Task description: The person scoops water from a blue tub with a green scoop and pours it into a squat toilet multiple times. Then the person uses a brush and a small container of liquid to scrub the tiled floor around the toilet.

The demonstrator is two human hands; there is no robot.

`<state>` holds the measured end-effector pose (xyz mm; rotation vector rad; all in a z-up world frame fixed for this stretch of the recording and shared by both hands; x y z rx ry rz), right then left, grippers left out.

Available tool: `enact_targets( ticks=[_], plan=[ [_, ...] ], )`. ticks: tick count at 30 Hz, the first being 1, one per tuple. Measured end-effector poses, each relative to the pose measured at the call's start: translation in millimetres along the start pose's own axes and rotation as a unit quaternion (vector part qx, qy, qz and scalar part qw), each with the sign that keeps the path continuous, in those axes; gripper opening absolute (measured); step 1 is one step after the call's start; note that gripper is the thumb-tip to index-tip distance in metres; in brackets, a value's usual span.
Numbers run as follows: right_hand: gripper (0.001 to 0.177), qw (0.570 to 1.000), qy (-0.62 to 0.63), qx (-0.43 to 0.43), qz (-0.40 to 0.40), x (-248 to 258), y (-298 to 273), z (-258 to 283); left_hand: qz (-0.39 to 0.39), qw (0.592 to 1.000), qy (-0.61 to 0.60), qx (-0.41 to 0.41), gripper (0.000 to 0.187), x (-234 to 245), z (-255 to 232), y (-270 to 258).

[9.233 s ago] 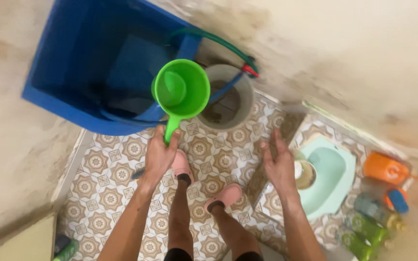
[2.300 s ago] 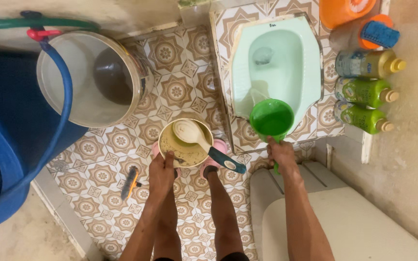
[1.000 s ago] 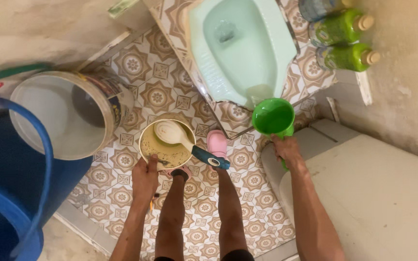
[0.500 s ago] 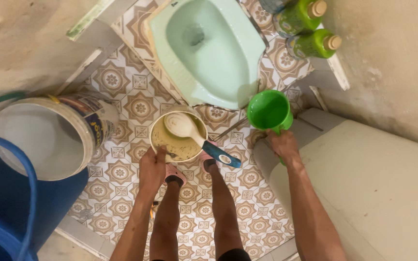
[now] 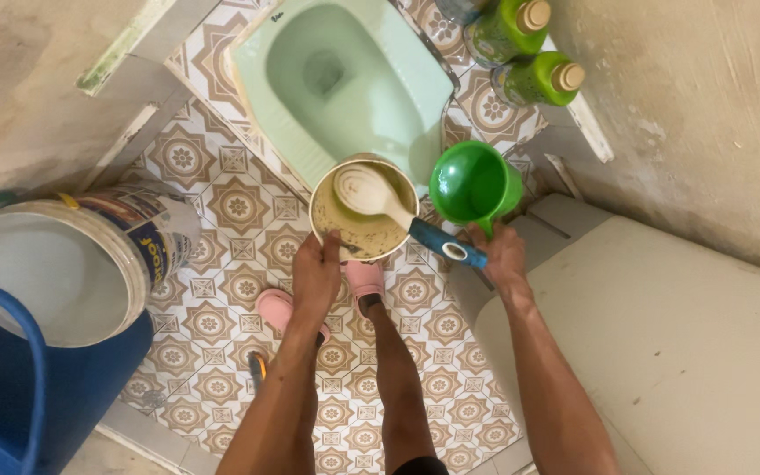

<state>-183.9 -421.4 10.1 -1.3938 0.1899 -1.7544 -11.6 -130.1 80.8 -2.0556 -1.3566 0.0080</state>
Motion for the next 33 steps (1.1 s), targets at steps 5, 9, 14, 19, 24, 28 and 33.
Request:
enact_targets(
  ticks=[5,9,14,19,24,28,33],
  plan=[
    [0.025,0.996,0.026,0.076,-0.034,-14.4,4.5,-10.3,-0.037,0.999,0.034,-0.003,0.037,-20.7,-3.3,4.2],
    [0.017,0.986,-0.018,0.13,-0.099,-36.4,20.3,-21.5,-0.056,0.998,-0.011,0.033,0.034,-27.5,-12.1,2.3],
    [0.017,0.982,-0.025,0.149,-0.109,-39.0,25.3,-10.3,-0.051,0.996,-0.015,0.07,0.031,-24.6,-14.2,2.3],
    [0.034,0.988,0.053,0.068,-0.124,-44.3,31.1,-8.8,-0.048,0.998,0.001,0.038,0.032,-10.5,-3.3,6.3],
    [0.031,0.971,-0.086,0.125,-0.185,-63.5,65.3,2.4,-0.033,0.995,-0.005,0.092,0.035,11.5,10.8,6.4],
    [0.022,0.989,-0.032,0.068,-0.126,-63.0,81.1,24.3,-0.051,0.995,0.056,0.068,0.039,38.7,19.6,0.7],
    [0.022,0.988,-0.068,0.067,-0.122,-51.2,73.9,71.6,-0.084,0.99,0.08,0.08,0.039,74.6,32.6,-9.0]
  ],
)
Point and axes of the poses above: each hand's wrist, its own y-axis towards the middle knuckle, its own x-axis out of the back of the hand, z = x × y, the point moved 5 cm from there along y, towards the middle knuckle
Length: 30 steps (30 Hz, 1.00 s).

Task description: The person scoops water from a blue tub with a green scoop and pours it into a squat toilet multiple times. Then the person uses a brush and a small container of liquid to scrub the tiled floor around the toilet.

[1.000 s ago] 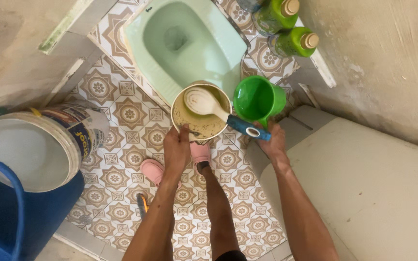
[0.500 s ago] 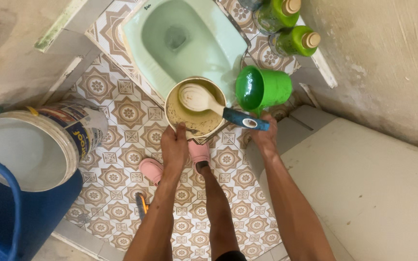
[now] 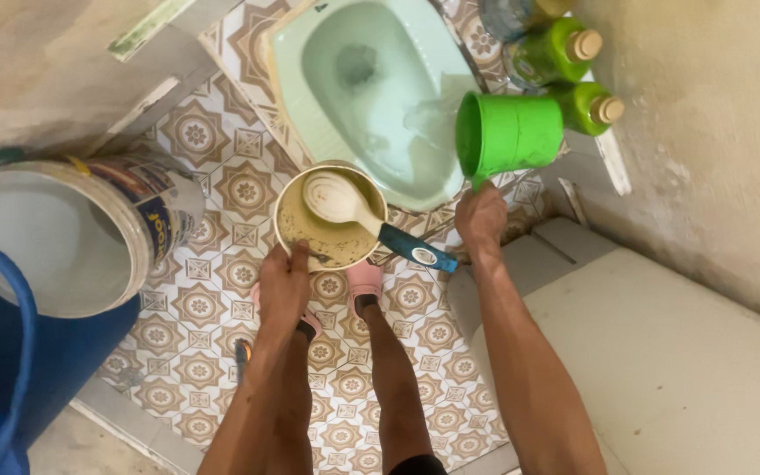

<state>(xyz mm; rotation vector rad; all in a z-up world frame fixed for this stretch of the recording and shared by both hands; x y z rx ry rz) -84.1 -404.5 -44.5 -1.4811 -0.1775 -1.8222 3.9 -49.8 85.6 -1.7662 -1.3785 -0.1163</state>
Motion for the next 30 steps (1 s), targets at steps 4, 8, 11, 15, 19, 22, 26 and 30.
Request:
enact_targets(
  ticks=[4,8,11,15,19,22,26,30],
  plan=[
    [0.024,0.998,-0.017,0.053,0.029,19.5,-0.3,43.3,0.006,0.998,-0.033,0.053,0.037,28.9,16.4,-2.1],
    [0.038,0.989,-0.05,0.133,-0.03,47.5,-5.6,89.2,-0.035,0.998,-0.045,0.039,0.036,51.9,35.6,-6.3],
    [0.048,0.975,-0.056,0.188,-0.109,65.9,-11.1,121.7,-0.056,0.995,-0.041,0.065,0.038,64.9,53.7,-10.6],
    [0.059,0.971,-0.052,0.208,-0.103,77.9,-17.7,154.7,-0.073,0.992,-0.064,0.077,0.039,86.2,68.7,-23.4],
    [0.05,0.969,-0.017,0.232,-0.088,82.9,-38.3,181.5,-0.074,0.992,-0.066,0.079,0.038,116.5,78.1,-34.8],
    [0.051,0.963,-0.015,0.26,-0.066,81.3,-65.6,204.5,-0.077,0.989,-0.069,0.104,0.037,145.7,90.8,-48.3],
    [0.037,0.96,-0.004,0.277,-0.043,82.8,-110.7,246.1,-0.095,0.985,-0.096,0.103,0.033,187.2,111.0,-68.7],
    [0.023,0.974,0.052,0.217,0.027,75.3,-151.2,298.7,-0.13,0.986,-0.08,0.063,0.031,224.1,141.6,-90.7]
  ],
)
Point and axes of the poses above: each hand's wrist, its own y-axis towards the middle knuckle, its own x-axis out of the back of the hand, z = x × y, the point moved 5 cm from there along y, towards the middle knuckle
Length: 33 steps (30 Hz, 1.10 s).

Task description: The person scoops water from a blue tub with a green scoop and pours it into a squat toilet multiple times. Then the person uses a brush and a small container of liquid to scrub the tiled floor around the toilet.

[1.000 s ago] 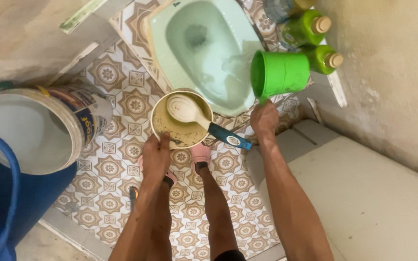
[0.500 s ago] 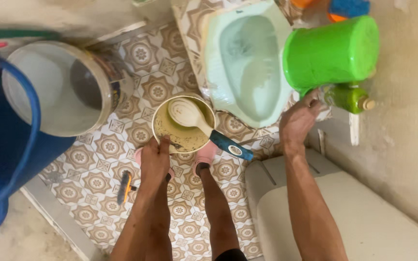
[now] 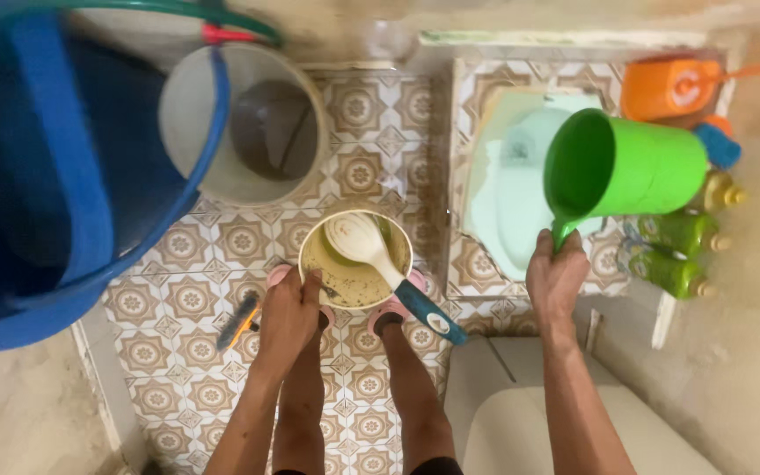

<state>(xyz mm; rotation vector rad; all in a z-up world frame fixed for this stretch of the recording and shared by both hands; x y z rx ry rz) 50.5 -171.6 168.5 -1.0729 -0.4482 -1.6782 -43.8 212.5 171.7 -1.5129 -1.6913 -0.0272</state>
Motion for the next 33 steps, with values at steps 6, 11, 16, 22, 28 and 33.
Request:
enact_targets(
  ticks=[6,11,16,22,28,33],
  plan=[
    [0.021,0.984,0.134,0.003,0.12,-49.0,-30.5,109.7,0.016,0.996,-0.005,0.083,0.034,46.9,65.6,-12.0],
    [0.022,0.969,0.105,0.159,0.156,-97.1,-68.3,199.3,-0.016,0.995,-0.038,0.092,0.034,87.3,109.2,-18.0],
    [0.021,0.956,0.048,0.201,0.21,-144.8,-109.3,277.7,-0.042,0.992,-0.074,0.089,0.031,129.0,149.3,-26.5],
    [0.021,0.901,0.045,0.323,0.286,-198.2,-160.8,372.3,-0.064,0.988,-0.102,0.101,0.03,170.3,197.8,-36.8],
    [0.021,0.834,-0.079,0.428,0.338,-272.3,-204.1,443.1,-0.098,0.978,-0.156,0.093,0.027,202.0,243.9,-64.1],
    [0.014,0.727,-0.125,0.594,0.321,-350.3,-249.0,489.9,-0.092,0.971,-0.18,0.125,0.026,212.4,277.2,-93.8]
  ],
)
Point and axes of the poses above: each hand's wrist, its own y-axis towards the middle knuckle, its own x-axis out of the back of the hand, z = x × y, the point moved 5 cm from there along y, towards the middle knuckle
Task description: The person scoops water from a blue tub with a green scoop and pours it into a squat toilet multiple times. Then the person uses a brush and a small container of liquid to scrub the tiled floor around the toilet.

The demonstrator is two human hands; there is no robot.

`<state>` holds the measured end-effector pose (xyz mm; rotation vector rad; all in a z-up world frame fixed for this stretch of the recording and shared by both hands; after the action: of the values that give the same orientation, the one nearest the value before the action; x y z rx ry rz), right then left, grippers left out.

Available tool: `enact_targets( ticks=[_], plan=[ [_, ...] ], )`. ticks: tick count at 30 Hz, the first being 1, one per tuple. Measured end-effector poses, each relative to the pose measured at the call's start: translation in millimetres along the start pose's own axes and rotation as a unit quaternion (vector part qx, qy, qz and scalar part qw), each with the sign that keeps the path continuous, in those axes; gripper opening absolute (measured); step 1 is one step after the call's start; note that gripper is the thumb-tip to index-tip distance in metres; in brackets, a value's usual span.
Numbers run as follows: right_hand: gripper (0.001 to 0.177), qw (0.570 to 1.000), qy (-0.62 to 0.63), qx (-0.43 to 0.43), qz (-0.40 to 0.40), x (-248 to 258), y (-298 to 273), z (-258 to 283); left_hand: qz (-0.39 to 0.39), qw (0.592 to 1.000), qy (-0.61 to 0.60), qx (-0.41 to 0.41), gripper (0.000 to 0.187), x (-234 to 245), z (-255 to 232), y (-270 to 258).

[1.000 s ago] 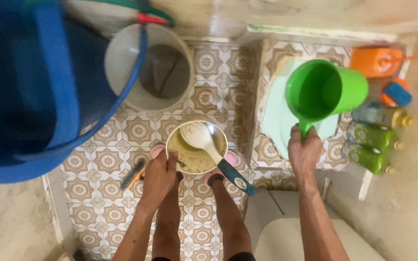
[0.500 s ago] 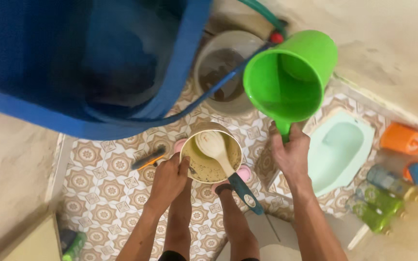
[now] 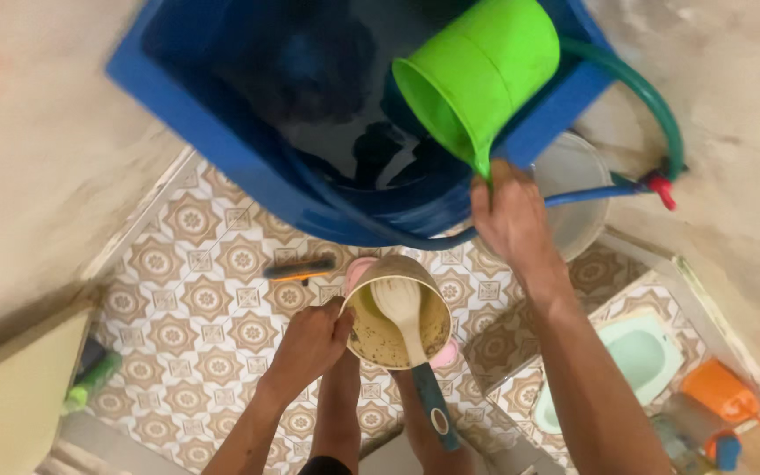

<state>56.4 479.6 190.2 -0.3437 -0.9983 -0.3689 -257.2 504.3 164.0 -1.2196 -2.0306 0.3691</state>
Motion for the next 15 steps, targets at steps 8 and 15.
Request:
enact_targets(
  ticks=[8,15],
  plan=[
    [0.016,0.967,-0.218,0.123,0.039,-120.5,72.3,-21.2,-0.064,0.997,-0.028,0.035,0.022,27.5,56.3,-34.8],
    [0.025,0.95,-0.295,-0.027,0.103,-208.8,70.9,-91.9,-0.13,0.976,-0.099,0.142,0.031,83.9,94.2,-55.3]
  ],
)
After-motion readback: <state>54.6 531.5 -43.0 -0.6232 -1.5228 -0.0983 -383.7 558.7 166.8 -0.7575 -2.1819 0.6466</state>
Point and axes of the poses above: each hand's wrist, its own y-axis towards the middle knuckle, its own x-axis out of the back of the hand, z = x × y, the point moved 5 cm from there along y, towards the middle knuckle
